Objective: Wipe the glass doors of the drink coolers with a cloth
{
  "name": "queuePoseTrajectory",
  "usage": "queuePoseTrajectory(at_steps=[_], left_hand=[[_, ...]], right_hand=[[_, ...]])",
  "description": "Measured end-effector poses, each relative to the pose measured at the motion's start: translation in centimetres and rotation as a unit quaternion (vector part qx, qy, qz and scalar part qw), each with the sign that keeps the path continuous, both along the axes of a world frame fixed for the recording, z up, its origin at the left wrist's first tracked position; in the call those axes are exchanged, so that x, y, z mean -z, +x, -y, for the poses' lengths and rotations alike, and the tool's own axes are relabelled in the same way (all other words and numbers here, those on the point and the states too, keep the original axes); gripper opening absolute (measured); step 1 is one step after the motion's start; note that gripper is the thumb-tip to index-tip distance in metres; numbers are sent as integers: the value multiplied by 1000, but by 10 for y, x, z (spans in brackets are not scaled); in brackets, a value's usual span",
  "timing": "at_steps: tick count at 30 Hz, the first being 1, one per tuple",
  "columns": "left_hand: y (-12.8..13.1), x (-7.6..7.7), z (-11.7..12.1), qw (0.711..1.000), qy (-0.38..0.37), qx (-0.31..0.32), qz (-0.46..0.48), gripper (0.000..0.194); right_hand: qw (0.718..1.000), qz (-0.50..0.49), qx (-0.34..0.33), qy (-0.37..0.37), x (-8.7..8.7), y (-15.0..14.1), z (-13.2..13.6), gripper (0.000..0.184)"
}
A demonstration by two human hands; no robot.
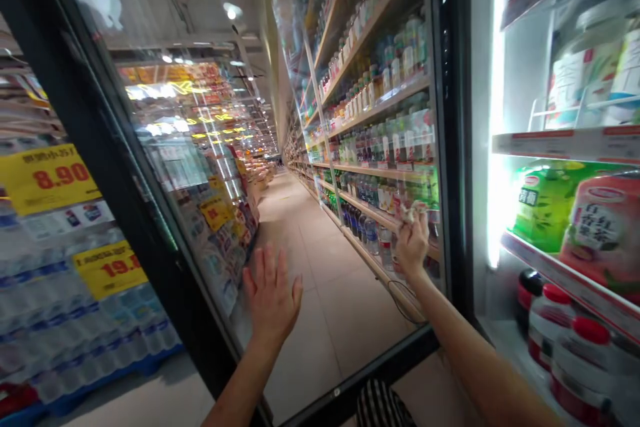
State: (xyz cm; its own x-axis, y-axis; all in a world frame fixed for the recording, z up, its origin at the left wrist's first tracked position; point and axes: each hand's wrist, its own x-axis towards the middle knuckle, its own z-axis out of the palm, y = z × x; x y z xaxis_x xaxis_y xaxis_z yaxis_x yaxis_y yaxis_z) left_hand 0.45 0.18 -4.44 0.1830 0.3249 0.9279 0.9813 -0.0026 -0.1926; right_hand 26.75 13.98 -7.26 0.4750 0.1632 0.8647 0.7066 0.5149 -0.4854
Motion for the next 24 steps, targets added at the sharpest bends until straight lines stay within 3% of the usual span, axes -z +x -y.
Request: queuePoseTrajectory(at_steps=[1, 3, 5, 7, 10, 12, 14, 16, 17, 18, 20, 22, 24], left_hand=[[1, 0, 0, 1000, 0, 0, 3, 72], [1, 1, -1, 1000, -1, 0, 7, 72], [0, 1, -1, 1000, -4, 2, 8, 73], [-1, 0, -1, 1000, -4, 2, 4, 73], [-3, 0, 1, 1000, -7, 2, -1, 72], [-2, -1, 3, 1000, -10, 0, -5, 72], [-1, -2, 4, 1000, -9, -4, -8, 72], [0, -3, 4, 1000, -4, -8, -11, 73], [1, -3, 4, 1000, -1, -8, -11, 73], [2, -3, 4, 1000, 1, -6, -10, 73], [3, -4, 5, 1000, 2, -1, -7, 72], [3, -5, 7, 1000, -4, 2, -6, 69], [0, -8, 9, 1000, -9, 4, -15, 67]], right_hand=[[999, -33, 2, -4, -6, -1, -2, 44], [1000, -1, -15, 8, -16, -20, 7, 44], [992, 116, -46, 34, -21, -50, 27, 43], [965, 245, -80, 56, -22, -72, 45, 42], [936, 331, -96, 69, -20, -65, 47, 41], [962, 257, -70, 56, -24, -36, 28, 41], [994, 98, -32, 29, -34, -8, 5, 42], [999, -30, -8, 14, -47, 3, -7, 44], [999, -44, -7, 19, -53, 0, -7, 45], [999, -16, -14, 30, -56, -9, -3, 45], [989, 129, -44, 62, -57, -35, 14, 45], [950, 290, -74, 90, -52, -59, 30, 43], [924, 359, -80, 100, -47, -62, 35, 40]])
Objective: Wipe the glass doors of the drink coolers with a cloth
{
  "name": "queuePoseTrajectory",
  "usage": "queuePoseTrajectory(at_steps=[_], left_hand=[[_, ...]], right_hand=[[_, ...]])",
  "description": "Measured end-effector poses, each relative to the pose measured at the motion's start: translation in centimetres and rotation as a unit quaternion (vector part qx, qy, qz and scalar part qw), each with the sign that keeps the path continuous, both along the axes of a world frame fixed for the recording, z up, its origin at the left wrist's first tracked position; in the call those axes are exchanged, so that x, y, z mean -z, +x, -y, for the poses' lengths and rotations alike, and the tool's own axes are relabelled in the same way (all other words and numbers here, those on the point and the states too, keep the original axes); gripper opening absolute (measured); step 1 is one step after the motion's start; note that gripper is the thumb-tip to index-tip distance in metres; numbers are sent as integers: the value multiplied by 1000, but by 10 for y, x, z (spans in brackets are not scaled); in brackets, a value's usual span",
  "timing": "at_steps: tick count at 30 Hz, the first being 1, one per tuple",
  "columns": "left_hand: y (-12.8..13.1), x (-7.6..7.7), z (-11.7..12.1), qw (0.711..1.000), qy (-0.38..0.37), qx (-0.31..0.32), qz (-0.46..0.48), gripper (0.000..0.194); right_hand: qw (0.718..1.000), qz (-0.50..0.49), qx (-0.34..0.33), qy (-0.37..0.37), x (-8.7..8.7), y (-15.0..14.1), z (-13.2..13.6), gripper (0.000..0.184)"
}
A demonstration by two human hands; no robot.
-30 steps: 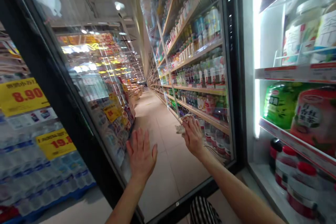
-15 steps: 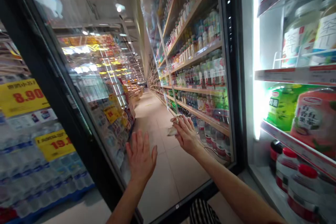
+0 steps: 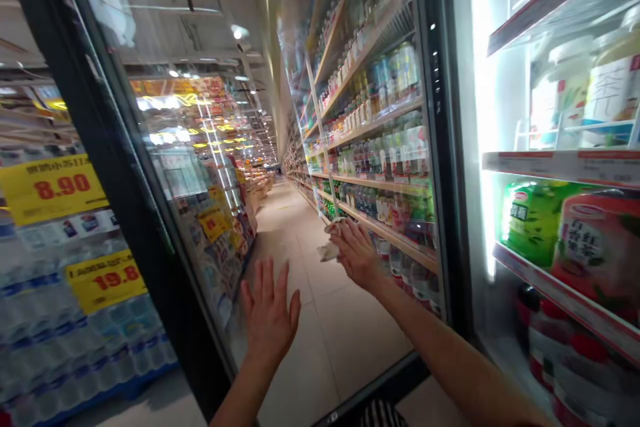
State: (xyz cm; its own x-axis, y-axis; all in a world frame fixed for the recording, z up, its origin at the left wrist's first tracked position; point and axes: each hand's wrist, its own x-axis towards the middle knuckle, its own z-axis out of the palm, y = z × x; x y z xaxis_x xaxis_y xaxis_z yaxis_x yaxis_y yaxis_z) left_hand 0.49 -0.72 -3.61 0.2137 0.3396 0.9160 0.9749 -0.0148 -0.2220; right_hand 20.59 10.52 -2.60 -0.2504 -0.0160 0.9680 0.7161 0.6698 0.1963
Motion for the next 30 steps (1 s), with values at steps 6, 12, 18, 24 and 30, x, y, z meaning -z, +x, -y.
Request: queuePoseTrajectory(at_steps=[6, 12, 18, 24, 30], left_hand=[[-8, -27, -2, 1000, 20, 2, -23, 63], [0, -63, -16, 999, 32, 17, -30, 58], [2, -78, -21, 998, 43, 26, -45, 56], [4, -80, -22, 997, 55, 27, -47, 59], [2, -112, -24, 997, 70, 21, -34, 56]], right_hand=[[932, -347, 71, -77, -22, 89, -58, 44], [948, -306, 61, -64, -44, 65, -46, 48], [985, -154, 72, -29, -47, 63, -40, 44], [928, -366, 66, -20, -102, 60, -54, 46], [998, -33, 40, 20, -97, 18, -18, 41]])
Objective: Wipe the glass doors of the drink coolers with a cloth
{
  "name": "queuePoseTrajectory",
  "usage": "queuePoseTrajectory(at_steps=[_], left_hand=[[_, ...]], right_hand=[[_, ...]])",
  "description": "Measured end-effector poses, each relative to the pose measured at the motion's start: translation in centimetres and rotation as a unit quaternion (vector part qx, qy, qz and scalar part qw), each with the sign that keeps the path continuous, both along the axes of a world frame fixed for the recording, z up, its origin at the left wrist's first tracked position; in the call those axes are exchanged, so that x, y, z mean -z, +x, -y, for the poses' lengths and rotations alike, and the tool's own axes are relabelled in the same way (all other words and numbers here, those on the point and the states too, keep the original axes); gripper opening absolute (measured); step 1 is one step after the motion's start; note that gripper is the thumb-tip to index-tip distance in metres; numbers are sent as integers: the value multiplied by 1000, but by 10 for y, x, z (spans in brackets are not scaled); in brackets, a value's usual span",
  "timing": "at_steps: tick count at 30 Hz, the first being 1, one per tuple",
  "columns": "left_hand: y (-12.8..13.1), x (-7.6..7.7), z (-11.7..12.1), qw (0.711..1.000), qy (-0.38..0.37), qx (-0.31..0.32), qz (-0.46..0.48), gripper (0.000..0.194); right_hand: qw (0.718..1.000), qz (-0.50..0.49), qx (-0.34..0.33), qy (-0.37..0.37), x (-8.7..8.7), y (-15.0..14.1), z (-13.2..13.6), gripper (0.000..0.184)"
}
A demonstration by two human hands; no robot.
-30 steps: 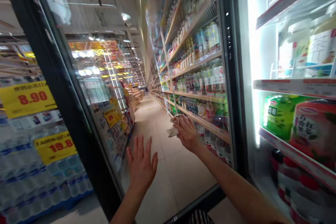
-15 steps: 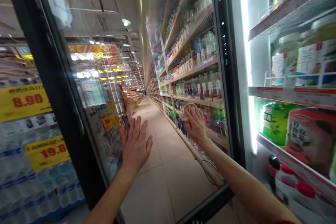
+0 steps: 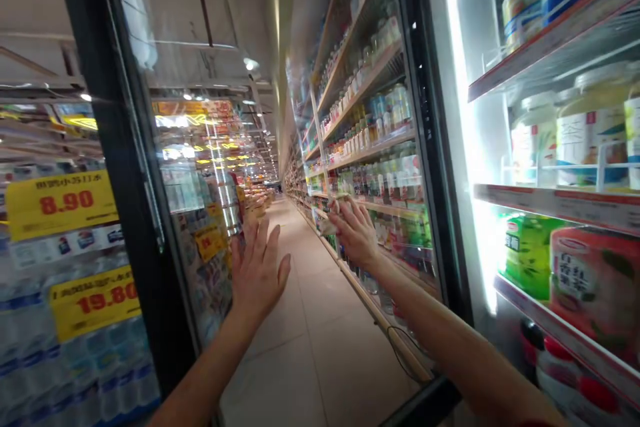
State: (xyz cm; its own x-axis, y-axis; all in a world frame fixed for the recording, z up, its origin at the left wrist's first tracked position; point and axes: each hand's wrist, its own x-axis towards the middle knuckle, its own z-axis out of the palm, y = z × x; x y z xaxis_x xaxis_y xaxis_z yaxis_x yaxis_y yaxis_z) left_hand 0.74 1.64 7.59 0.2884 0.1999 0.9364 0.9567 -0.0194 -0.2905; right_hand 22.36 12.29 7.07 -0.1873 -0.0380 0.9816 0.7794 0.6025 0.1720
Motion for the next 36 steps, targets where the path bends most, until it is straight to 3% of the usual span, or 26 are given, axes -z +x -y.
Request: queuePoseTrajectory(at_steps=[1, 3, 5, 7, 8, 10, 13, 16, 18, 20, 23, 25, 28, 31, 32, 34, 36], left_hand=[[-3, -7, 1, 1000, 4, -2, 3, 56], [-9, -18, 4, 1000, 10, -5, 1, 56], [-13, -23, 7, 1000, 13, -2, -5, 57], [-15, -24, 7, 1000, 15, 0, -5, 58], [-15, -23, 7, 1000, 17, 0, -2, 58], [-13, -22, 5, 1000, 16, -3, 1, 57], [-13, -22, 6, 1000, 14, -1, -4, 55], [-19, -26, 11, 1000, 3, -5, -6, 55], [-25, -30, 16, 1000, -3, -16, 7, 57], [-31, -32, 20, 1000, -4, -25, 18, 58], [-36, -33, 23, 1000, -8, -25, 18, 57], [-35, -33, 24, 999, -9, -24, 20, 57], [-35, -34, 26, 1000, -6, -21, 20, 59], [-40, -39, 33, 999, 11, -22, 21, 60], [-43, -41, 36, 999, 17, -24, 21, 61], [-49, -44, 41, 999, 27, -28, 20, 63], [-53, -47, 46, 999, 35, -34, 19, 63]], right_hand=[[1000, -9, 5, -7, 0, 10, -4, 40], [991, -127, 18, -30, -9, 41, -20, 39], [953, -296, 18, -54, -28, 68, -38, 42], [922, -382, 10, -62, -48, 75, -45, 46], [922, -382, 7, -60, -56, 69, -43, 46], [949, -312, 10, -48, -63, 43, -29, 45], [995, -104, 13, -1, -53, -1, -4, 40], [999, 28, 1, 42, -42, -10, 2, 37], [998, -34, -4, 44, -46, 4, -7, 35], [982, -185, -12, 27, -60, 17, -18, 36], [950, -312, -30, 6, -81, 8, -19, 40], [965, -257, -43, 18, -82, -18, -5, 39], [994, -56, -57, 69, -65, -60, 19, 36], [990, 80, -54, 107, -54, -68, 27, 34], [991, 59, -49, 105, -57, -62, 24, 33], [993, -82, -39, 76, -71, -47, 14, 33], [971, -232, -35, 37, -90, -39, 7, 36]])
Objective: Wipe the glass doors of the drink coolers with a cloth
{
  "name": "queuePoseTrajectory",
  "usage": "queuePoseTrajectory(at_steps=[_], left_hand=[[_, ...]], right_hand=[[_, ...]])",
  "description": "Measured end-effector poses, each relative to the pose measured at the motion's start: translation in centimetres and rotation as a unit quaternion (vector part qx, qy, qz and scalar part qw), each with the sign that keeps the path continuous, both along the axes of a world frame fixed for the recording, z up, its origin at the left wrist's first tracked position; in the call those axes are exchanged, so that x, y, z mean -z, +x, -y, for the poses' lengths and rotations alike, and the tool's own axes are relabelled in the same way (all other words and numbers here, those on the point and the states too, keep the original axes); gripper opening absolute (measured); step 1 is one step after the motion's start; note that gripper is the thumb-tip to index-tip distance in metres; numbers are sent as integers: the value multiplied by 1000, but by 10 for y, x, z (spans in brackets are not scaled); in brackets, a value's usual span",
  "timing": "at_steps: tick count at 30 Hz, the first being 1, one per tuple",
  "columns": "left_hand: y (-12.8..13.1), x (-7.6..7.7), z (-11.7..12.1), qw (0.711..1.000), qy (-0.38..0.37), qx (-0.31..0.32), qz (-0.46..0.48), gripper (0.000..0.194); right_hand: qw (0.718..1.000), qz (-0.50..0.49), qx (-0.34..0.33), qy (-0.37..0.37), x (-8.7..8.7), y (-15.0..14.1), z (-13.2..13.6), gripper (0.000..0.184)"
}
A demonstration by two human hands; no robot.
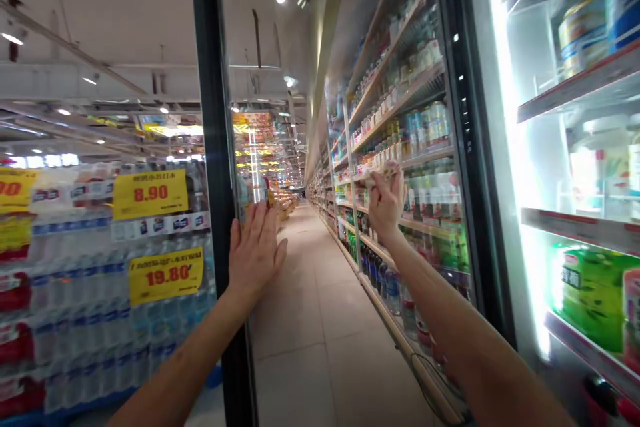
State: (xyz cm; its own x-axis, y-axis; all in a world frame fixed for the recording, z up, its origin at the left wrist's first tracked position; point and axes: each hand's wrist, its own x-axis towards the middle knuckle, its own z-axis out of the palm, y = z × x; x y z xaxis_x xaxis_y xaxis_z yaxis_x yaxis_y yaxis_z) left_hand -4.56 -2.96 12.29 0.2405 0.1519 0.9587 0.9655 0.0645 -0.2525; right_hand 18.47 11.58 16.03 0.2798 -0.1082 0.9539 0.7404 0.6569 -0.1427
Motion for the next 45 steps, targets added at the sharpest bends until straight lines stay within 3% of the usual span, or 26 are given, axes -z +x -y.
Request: queuePoseTrajectory(at_steps=[1, 3, 6, 9, 11, 14, 16, 18, 23, 25, 28, 30, 33, 35, 37, 39, 43, 45], left_hand=[[-1, -1, 2, 1000, 4, -2, 1, 63], [-2, -1, 3, 1000, 13, -1, 2, 63], [-2, 0, 5, 1000, 25, 8, 6, 62], [-4, 1, 9, 1000, 28, 10, 6, 61], [-7, 2, 13, 1000, 27, 7, 4, 61], [-11, 2, 15, 1000, 31, 4, 2, 61], [-11, 2, 15, 999, 36, 3, 3, 62], [-10, 1, 14, 999, 40, 6, 4, 63], [-11, 0, 21, 999, 27, 17, 7, 63], [-16, 0, 24, 999, 22, 21, 14, 63], [-26, 4, 28, 999, 20, 22, 19, 61], [-29, 8, 28, 999, 18, 17, 22, 61], [-29, 18, 27, 999, 14, 15, 28, 60], [-29, 25, 28, 999, 11, 17, 25, 60], [-33, 31, 29, 1000, 6, 12, 20, 60], [-39, 36, 31, 1000, 3, 4, 16, 60], [-48, 42, 34, 1000, 0, 0, 18, 61], [-47, 46, 35, 1000, -8, -1, 14, 63]], right_hand=[[999, -32, -6, -11, -7, -1, -1, 37], [1000, 7, -14, -10, -10, -16, 6, 38], [982, 188, -18, 28, 6, -50, 25, 39], [936, 341, -30, 86, 21, -70, 39, 40], [941, 327, -42, 73, 16, -71, 43, 47], [980, 192, -49, -24, -4, -70, 48, 62], [979, 186, -56, -58, -11, -78, 55, 63], [962, 262, -67, -39, -3, -93, 65, 58], [881, 459, -73, 84, 41, -115, 72, 43], [897, 429, -68, 84, 40, -105, 65, 44], [973, 226, -52, 5, 22, -85, 53, 52], [987, 152, -45, -21, 18, -81, 51, 53], [964, 260, -46, 39, 49, -96, 58, 48], [924, 366, -49, 102, 81, -111, 64, 42], [888, 431, -49, 152, 104, -123, 69, 37], [885, 433, -48, 163, 103, -129, 72, 36], [944, 321, -51, 52, 63, -134, 78, 43], [943, 326, -58, 26, 63, -138, 81, 44]])
